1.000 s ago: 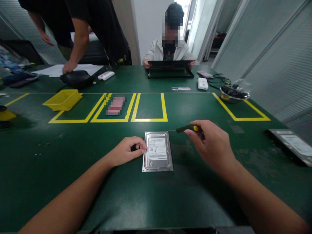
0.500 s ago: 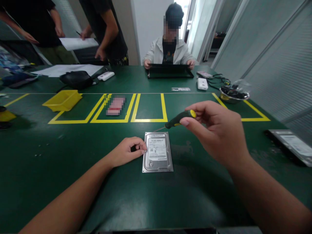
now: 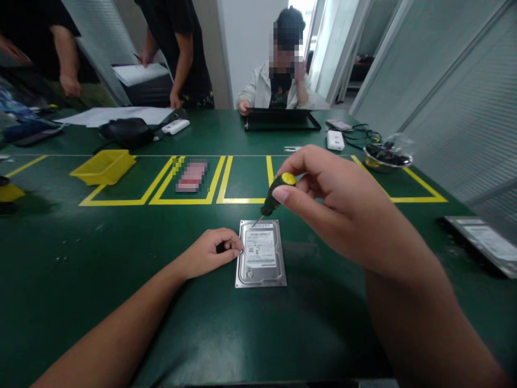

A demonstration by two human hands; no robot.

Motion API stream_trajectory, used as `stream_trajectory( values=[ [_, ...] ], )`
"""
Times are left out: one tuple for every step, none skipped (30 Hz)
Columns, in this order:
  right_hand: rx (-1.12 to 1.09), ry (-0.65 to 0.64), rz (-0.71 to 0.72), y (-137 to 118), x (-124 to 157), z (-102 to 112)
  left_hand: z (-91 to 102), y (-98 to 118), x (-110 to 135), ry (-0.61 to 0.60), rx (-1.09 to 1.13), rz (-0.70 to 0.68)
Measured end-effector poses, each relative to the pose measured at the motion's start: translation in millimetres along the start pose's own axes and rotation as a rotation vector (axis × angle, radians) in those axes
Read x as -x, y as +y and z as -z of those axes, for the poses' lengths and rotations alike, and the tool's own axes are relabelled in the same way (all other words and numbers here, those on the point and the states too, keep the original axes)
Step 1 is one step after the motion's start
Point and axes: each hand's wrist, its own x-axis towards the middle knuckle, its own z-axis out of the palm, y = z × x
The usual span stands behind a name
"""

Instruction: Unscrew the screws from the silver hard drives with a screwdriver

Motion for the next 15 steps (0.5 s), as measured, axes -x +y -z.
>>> stream_trajectory(
  values=[
    [-0.032,-0.009,-0.003,-1.7,-0.6,-0.4,-0.1,-0.1,-0.5,0.001,0.0,-0.001],
    [-0.062,-0.015,-0.008,-3.3,-1.3,-0.8,-0.1,-0.3,-0.9,0.001,0.002,-0.001],
    [-0.089,-0.02,-0.013,-4.7,-1.8,-1.4,0.0,-0.4,-1.1,0.001,0.005,-0.001],
    [-0.111,-0.022,-0.017,-6.0,-2.3,-2.1,0.0,-0.5,-1.1,0.002,0.006,-0.001],
    [-0.13,-0.023,-0.023,-7.1,-2.7,-2.8,0.1,-0.5,-1.0,0.003,0.005,-0.003],
    [-0.146,-0.025,-0.029,-7.9,-2.9,-3.7,0.2,-0.6,-0.9,0.004,0.004,-0.005],
    [-0.161,-0.028,-0.033,-8.3,-3.1,-4.6,0.3,-0.7,-0.6,0.004,0.001,-0.007],
    [-0.176,-0.033,-0.036,-8.4,-3.1,-5.5,0.5,-0.8,-0.4,0.004,0.0,-0.009],
    [-0.19,-0.042,-0.036,-8.3,-2.9,-6.4,0.6,-0.8,-0.1,0.003,0.001,-0.011],
    [-0.202,-0.051,-0.036,-7.8,-2.7,-7.2,0.8,-0.9,0.1,0.002,0.003,-0.013],
    [-0.21,-0.06,-0.036,-7.3,-2.4,-7.8,0.9,-1.0,0.4,0.001,0.005,-0.015],
    [-0.217,-0.067,-0.035,-6.7,-2.0,-8.2,0.9,-1.0,0.6,0.001,0.006,-0.015],
    [-0.222,-0.073,-0.033,-6.1,-1.6,-8.5,1.0,-0.9,0.8,0.002,0.007,-0.016],
    [-0.226,-0.079,-0.033,-5.7,-1.3,-8.5,1.0,-0.8,0.8,0.002,0.008,-0.015],
    [-0.227,-0.085,-0.035,-5.3,-1.0,-8.4,1.0,-0.7,0.9,0.002,0.009,-0.013]
  ],
)
